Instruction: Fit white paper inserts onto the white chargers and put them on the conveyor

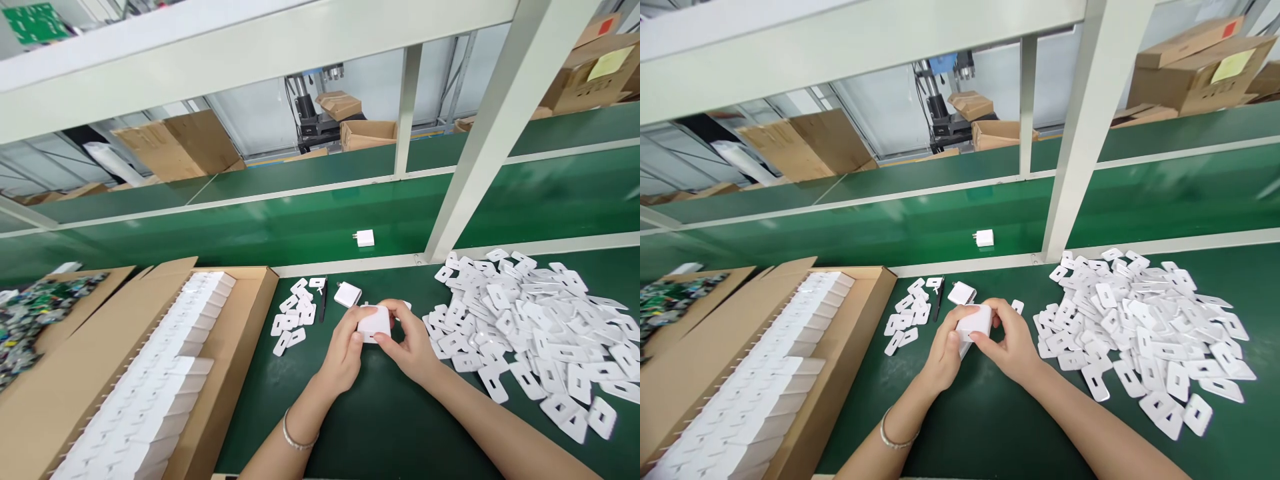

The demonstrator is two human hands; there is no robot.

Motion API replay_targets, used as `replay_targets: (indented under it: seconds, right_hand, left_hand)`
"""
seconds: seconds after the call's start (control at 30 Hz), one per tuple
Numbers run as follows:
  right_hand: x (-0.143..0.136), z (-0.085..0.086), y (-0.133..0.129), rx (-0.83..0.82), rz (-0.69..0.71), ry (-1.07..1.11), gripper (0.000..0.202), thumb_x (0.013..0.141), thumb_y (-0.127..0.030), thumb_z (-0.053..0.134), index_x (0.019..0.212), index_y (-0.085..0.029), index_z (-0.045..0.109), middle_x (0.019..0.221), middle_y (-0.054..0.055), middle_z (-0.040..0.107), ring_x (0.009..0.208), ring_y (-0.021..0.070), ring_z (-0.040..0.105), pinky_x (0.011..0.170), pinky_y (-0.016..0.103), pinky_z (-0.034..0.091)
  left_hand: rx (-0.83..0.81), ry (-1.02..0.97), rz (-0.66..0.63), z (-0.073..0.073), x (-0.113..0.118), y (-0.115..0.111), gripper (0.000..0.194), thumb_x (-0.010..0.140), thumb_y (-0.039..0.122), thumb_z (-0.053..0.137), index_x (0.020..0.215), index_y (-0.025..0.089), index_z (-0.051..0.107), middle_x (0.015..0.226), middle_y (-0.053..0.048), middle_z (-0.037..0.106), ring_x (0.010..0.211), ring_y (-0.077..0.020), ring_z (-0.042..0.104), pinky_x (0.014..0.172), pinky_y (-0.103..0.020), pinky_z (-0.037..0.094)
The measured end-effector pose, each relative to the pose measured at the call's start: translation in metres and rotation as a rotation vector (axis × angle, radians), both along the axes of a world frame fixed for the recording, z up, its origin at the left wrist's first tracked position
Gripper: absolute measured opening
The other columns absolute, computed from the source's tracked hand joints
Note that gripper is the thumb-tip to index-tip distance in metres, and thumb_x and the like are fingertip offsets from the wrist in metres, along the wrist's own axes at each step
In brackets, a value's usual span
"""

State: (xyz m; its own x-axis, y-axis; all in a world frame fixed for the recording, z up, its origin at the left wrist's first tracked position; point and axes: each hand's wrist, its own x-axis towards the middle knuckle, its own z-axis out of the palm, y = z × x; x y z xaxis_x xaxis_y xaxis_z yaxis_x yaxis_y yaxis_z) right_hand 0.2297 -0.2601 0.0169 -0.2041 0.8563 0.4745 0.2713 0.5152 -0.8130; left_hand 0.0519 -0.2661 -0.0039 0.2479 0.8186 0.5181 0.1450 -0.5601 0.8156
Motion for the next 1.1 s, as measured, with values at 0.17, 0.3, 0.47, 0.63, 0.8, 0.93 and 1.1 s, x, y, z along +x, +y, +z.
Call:
replay_targets:
  seconds: [0.17, 0.3, 0.47, 0.63, 0.8, 0.93, 1.1]
  right_hand:
    - [0.0, -0.003, 0.002, 0.052, 0.043, -0.009, 0.032, 0.107, -0.052, 0.05, 0.12, -0.024, 0.058, 0.098, 0.004, 0.065, 0.081, 0.0182, 0.06, 0.073, 0.032, 0.052]
    - [0.001, -0.003, 0.002, 0.12, 0.027, -0.062, 0.035, 0.108, -0.054, 0.049, 0.124, -0.024, 0.057, 0.098, 0.005, 0.066, 0.082, 0.0197, 0.062, 0.073, 0.034, 0.053]
    - [0.004, -0.003, 0.005, 0.218, -0.026, -0.059, 0.038, 0.11, -0.053, 0.044, 0.133, -0.025, 0.052, 0.109, 0.008, 0.067, 0.091, 0.0229, 0.065, 0.074, 0.036, 0.055]
    - [0.006, -0.005, 0.011, 0.366, -0.072, -0.23, 0.042, 0.104, -0.039, 0.062, 0.142, -0.027, 0.047, 0.117, 0.01, 0.063, 0.102, 0.0263, 0.064, 0.083, 0.041, 0.057]
    - [0.002, -0.007, 0.014, 0.457, -0.001, -0.409, 0.05, 0.095, -0.021, 0.064, 0.141, -0.027, 0.047, 0.122, 0.011, 0.064, 0.105, 0.0282, 0.063, 0.089, 0.046, 0.054]
    - [-0.001, -0.009, 0.016, 0.34, -0.175, -0.464, 0.055, 0.091, -0.025, 0.058, 0.144, -0.02, 0.044, 0.127, 0.015, 0.064, 0.113, 0.0337, 0.063, 0.092, 0.05, 0.054]
    - [0.004, -0.017, 0.026, -0.062, -0.346, -0.625, 0.044, 0.104, -0.048, 0.043, 0.131, -0.016, 0.053, 0.114, 0.015, 0.063, 0.083, 0.0281, 0.068, 0.054, 0.035, 0.046]
  left_hand:
    - [0.069, -0.01, 0.055, -0.003, -0.001, 0.004, 0.039, 0.112, 0.048, 0.039, 0.133, 0.027, 0.064, 0.101, -0.006, 0.064, 0.083, -0.019, 0.057, 0.074, -0.032, 0.047]
    - [-0.009, -0.09, -0.031, 0.0, -0.003, 0.004, 0.035, 0.11, 0.049, 0.044, 0.129, 0.03, 0.067, 0.101, -0.005, 0.061, 0.088, -0.0198, 0.057, 0.081, -0.034, 0.047]
    - [-0.327, -0.356, -0.201, 0.002, -0.001, 0.006, 0.06, 0.109, 0.065, 0.021, 0.15, 0.03, 0.048, 0.126, -0.01, 0.063, 0.109, -0.0264, 0.061, 0.099, -0.044, 0.048]
    - [-0.39, -0.345, -0.19, 0.0, -0.001, 0.01, 0.058, 0.104, 0.067, 0.044, 0.145, 0.027, 0.042, 0.135, -0.013, 0.06, 0.114, -0.0264, 0.061, 0.1, -0.043, 0.049]
    - [-0.284, -0.163, 0.004, -0.003, 0.003, 0.018, 0.056, 0.091, 0.039, 0.076, 0.133, 0.026, 0.042, 0.125, -0.009, 0.055, 0.112, -0.0224, 0.061, 0.096, -0.038, 0.052]
    - [-0.186, -0.226, 0.174, 0.012, -0.005, 0.033, 0.047, 0.086, 0.031, 0.074, 0.121, 0.024, 0.044, 0.115, -0.006, 0.055, 0.098, -0.0175, 0.062, 0.087, -0.033, 0.054]
    - [-0.123, -0.245, 0.518, 0.046, -0.063, 0.034, 0.047, 0.083, 0.035, 0.076, 0.119, 0.024, 0.046, 0.102, -0.002, 0.061, 0.089, -0.0168, 0.066, 0.083, -0.032, 0.053]
